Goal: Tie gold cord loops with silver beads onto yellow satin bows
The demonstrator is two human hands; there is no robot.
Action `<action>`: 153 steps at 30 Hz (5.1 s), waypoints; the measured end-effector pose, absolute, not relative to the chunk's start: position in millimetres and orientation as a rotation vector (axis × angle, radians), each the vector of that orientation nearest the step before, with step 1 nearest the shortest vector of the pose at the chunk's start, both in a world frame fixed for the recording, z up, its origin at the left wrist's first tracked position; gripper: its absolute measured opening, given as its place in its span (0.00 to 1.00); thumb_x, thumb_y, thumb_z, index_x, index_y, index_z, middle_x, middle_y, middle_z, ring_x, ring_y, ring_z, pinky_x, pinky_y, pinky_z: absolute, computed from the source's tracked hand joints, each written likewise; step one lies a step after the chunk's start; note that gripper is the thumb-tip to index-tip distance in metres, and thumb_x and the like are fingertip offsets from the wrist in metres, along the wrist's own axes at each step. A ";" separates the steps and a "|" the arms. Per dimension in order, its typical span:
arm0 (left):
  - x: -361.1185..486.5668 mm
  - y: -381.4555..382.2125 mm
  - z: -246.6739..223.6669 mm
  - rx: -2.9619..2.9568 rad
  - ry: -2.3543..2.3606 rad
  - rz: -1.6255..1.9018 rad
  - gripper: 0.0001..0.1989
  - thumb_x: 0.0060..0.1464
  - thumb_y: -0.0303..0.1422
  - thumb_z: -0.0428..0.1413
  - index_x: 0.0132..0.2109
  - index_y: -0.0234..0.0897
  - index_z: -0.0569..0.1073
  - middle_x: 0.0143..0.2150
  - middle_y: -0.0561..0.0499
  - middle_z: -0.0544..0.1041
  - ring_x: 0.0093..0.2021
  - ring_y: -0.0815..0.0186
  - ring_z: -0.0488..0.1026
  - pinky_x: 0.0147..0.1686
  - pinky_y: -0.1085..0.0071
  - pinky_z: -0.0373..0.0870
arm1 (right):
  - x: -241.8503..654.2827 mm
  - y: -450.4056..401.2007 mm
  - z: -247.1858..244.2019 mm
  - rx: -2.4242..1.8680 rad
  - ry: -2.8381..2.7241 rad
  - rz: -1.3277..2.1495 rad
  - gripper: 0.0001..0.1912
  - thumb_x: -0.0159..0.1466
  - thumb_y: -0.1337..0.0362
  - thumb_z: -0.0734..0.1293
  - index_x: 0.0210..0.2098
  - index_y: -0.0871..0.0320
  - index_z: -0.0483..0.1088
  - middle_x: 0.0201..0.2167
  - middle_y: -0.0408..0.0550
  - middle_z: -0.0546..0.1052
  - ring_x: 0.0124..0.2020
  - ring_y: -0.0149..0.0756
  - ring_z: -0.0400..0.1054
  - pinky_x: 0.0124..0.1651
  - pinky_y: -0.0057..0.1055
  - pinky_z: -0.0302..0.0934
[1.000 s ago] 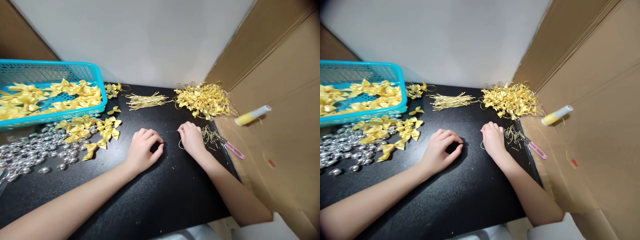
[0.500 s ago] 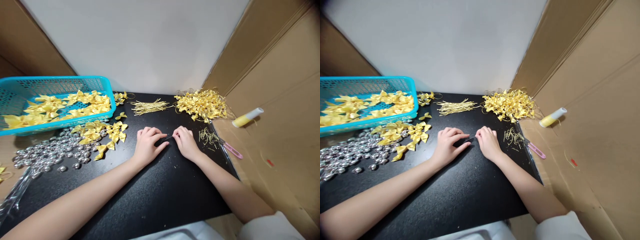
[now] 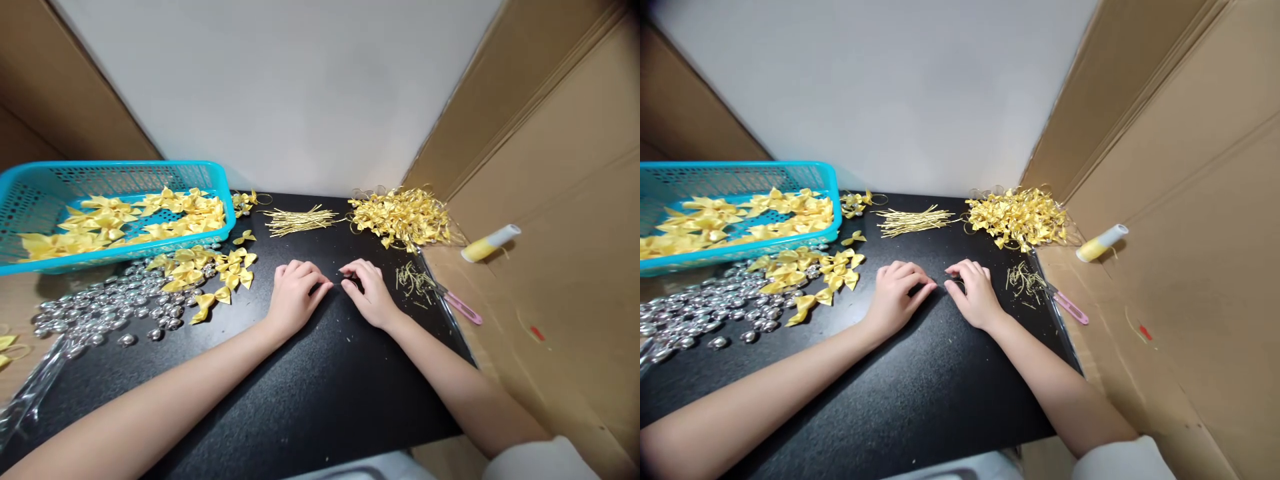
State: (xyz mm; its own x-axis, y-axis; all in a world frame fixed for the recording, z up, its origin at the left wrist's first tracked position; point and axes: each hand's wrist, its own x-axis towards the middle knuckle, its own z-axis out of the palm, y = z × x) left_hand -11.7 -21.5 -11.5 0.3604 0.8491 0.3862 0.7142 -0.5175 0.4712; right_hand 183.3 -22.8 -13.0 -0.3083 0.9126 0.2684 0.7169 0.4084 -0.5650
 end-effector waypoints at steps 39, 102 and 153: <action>-26.4 -13.8 14.4 1.484 1.021 0.744 0.12 0.55 0.41 0.58 0.38 0.36 0.73 0.29 0.54 0.71 0.25 0.71 0.66 0.27 0.74 0.64 | 171.5 -31.6 -15.3 -1.004 -1.403 1.135 0.02 0.55 0.64 0.73 0.27 0.54 0.78 0.32 0.45 0.79 0.34 0.32 0.74 0.37 0.32 0.69; -14.0 -33.9 -7.4 1.088 0.836 0.953 0.12 0.49 0.31 0.66 0.30 0.35 0.68 0.31 0.51 0.81 0.29 0.72 0.75 0.34 0.74 0.74 | 156.6 -53.2 0.3 -1.094 -1.803 1.039 0.19 0.60 0.68 0.61 0.16 0.56 0.49 0.14 0.36 0.53 0.17 0.23 0.48 0.22 0.24 0.46; -15.6 -44.8 -11.2 1.960 0.851 1.232 0.07 0.52 0.19 0.59 0.32 0.34 0.72 0.35 0.49 0.82 0.35 0.70 0.80 0.37 0.79 0.74 | 143.6 -63.7 -17.4 -0.989 -1.865 0.310 0.16 0.60 0.74 0.58 0.22 0.54 0.48 0.17 0.36 0.55 0.19 0.25 0.48 0.22 0.25 0.48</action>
